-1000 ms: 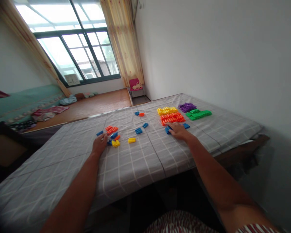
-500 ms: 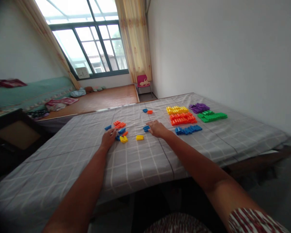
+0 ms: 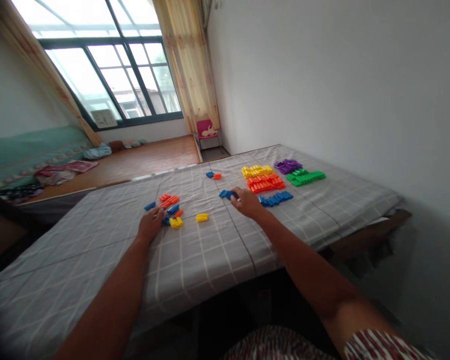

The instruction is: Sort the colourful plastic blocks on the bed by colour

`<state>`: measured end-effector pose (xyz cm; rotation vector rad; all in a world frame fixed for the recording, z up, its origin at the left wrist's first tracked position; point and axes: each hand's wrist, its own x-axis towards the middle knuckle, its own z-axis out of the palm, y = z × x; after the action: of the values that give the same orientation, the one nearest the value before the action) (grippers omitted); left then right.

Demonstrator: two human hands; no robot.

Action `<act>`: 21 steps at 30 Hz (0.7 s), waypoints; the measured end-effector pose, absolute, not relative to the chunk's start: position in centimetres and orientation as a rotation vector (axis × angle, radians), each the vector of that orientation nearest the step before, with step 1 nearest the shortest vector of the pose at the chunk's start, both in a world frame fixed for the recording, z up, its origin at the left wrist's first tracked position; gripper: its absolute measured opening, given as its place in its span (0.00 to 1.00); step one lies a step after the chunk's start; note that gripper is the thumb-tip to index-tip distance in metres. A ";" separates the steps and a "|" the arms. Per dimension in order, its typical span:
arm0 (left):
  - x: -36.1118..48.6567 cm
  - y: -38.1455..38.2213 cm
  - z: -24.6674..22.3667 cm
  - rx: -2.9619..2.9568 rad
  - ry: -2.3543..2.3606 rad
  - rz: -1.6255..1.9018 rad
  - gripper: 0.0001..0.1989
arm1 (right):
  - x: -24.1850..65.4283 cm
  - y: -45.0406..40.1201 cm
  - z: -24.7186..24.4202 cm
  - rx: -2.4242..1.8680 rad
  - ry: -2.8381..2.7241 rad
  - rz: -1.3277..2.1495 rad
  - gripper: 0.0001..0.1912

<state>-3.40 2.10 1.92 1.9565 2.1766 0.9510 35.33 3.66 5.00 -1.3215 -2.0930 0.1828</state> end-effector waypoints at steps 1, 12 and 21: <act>-3.4 2.1 1.9 1.976 2.177 0.938 0.21 | 37.4 3.5 5.0 -1.345 -1.959 0.196 0.15; -3.1 2.0 2.5 1.990 2.217 0.849 0.21 | 46.8 3.2 1.3 -1.577 -1.428 0.223 0.16; -3.0 2.0 2.3 1.985 2.236 0.854 0.20 | 46.9 2.8 1.0 -1.717 -1.556 -0.064 0.15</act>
<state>-2.99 2.02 2.30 1.9846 2.2357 0.8536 46.87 2.81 1.04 -1.7170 -1.5557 -0.0639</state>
